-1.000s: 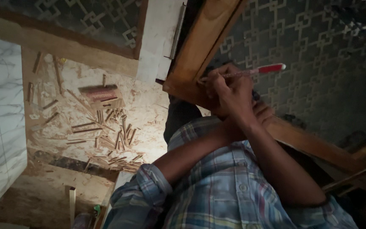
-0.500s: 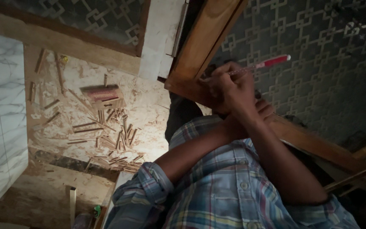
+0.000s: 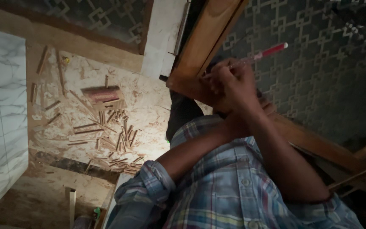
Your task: The person cuts thin wooden strips on a small table saw, then holds the strips against a wooden frame with decorative glass panels and marks them with a red marker to size them for fitting. The person repeatedly positions, aligns, and marks strips along the frame rails.
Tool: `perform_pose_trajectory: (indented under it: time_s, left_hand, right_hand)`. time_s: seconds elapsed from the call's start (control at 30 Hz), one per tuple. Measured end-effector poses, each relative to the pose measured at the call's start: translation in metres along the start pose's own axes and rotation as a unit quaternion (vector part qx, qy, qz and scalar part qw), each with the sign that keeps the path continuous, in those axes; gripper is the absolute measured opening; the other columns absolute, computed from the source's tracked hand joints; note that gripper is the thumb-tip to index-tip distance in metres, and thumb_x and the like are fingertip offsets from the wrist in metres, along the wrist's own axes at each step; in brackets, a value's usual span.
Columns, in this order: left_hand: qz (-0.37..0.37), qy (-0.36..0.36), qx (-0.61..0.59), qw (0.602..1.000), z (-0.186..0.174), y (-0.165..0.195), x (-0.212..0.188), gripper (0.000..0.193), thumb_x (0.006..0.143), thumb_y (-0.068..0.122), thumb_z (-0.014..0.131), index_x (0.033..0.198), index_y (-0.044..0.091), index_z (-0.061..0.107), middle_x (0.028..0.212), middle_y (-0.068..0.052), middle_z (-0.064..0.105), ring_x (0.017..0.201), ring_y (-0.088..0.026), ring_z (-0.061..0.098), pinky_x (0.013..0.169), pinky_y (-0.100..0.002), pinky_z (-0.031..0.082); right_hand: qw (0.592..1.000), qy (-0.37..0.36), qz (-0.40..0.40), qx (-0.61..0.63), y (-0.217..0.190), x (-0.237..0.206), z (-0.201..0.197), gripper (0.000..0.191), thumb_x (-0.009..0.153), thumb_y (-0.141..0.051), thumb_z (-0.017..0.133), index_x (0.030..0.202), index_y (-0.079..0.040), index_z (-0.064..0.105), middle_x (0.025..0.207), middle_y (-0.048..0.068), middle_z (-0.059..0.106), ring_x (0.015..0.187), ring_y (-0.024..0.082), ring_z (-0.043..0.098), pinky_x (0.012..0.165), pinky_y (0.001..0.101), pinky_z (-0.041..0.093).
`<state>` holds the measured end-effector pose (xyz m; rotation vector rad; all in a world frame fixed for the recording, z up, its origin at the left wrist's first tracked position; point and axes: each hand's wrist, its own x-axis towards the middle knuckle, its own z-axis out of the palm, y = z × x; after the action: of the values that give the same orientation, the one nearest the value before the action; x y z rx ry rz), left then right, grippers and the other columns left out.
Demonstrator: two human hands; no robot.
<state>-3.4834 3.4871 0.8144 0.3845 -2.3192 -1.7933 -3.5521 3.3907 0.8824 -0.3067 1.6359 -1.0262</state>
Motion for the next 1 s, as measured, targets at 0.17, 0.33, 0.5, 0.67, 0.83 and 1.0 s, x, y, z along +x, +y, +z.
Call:
perform_pose_trajectory:
  time_s: [0.17,0.33,0.5,0.67,0.83,1.0]
  left_hand:
    - [0.026,0.031,0.034,0.999,0.002,-0.002,-0.001,0.031,0.095,0.03,0.061,0.114,0.007,0.052,0.104,-0.005,0.046,0.099,-0.021,0.049,0.092,-0.04,0.042]
    - [0.066,0.033,0.073,0.995,0.005,-0.004,0.001,0.025,0.095,0.028,0.059,0.106,0.007,0.051,0.107,-0.004,0.047,0.103,-0.022,0.048,0.094,-0.039,0.043]
    - [0.058,-0.009,0.158,0.986,0.003,-0.004,0.0,0.019,0.102,0.025,0.058,0.103,0.008,0.051,0.105,-0.002,0.047,0.104,-0.019,0.048,0.096,-0.037,0.043]
    - [0.017,-0.014,0.025,0.999,0.001,-0.005,0.0,0.022,0.1,0.026,0.059,0.109,0.006,0.053,0.106,-0.003,0.049,0.102,-0.019,0.049,0.091,-0.037,0.044]
    - [0.072,0.037,0.106,0.991,0.005,-0.008,0.001,0.029,0.095,0.026,0.061,0.114,0.005,0.055,0.115,-0.008,0.052,0.11,-0.025,0.051,0.097,-0.042,0.044]
    - [0.049,-0.014,0.159,0.986,0.004,-0.011,-0.002,0.039,0.091,0.026,0.063,0.122,0.003,0.058,0.123,-0.014,0.055,0.118,-0.031,0.052,0.102,-0.047,0.043]
  right_hand:
    - [1.0,-0.017,-0.022,-0.002,0.004,0.003,-0.002,0.021,0.1,-0.006,0.048,0.094,0.003,0.065,0.077,0.009,0.069,0.062,0.014,0.065,0.056,0.0289,0.053]
    - [1.0,-0.006,-0.026,0.003,0.008,0.004,0.0,0.02,0.101,-0.005,0.049,0.094,0.004,0.066,0.075,0.01,0.066,0.06,0.014,0.062,0.055,0.0286,0.051]
    - [1.0,0.005,-0.024,0.006,0.005,0.004,0.002,0.02,0.101,-0.005,0.049,0.093,0.003,0.066,0.077,0.01,0.069,0.061,0.013,0.064,0.057,0.0284,0.053]
    - [1.0,-0.002,-0.022,0.021,0.009,0.003,-0.001,0.02,0.103,-0.006,0.051,0.093,0.004,0.065,0.078,0.011,0.069,0.06,0.014,0.062,0.055,0.0291,0.052]
    - [0.998,-0.004,-0.03,0.06,0.018,0.005,-0.001,0.017,0.104,-0.009,0.054,0.101,0.002,0.065,0.084,0.01,0.069,0.063,0.013,0.063,0.056,0.0279,0.051]
    - [0.983,-0.016,-0.076,0.163,0.005,-0.017,-0.038,0.024,0.118,-0.022,0.055,0.113,0.0,0.064,0.089,0.006,0.062,0.079,0.011,0.06,0.067,0.025,0.047]
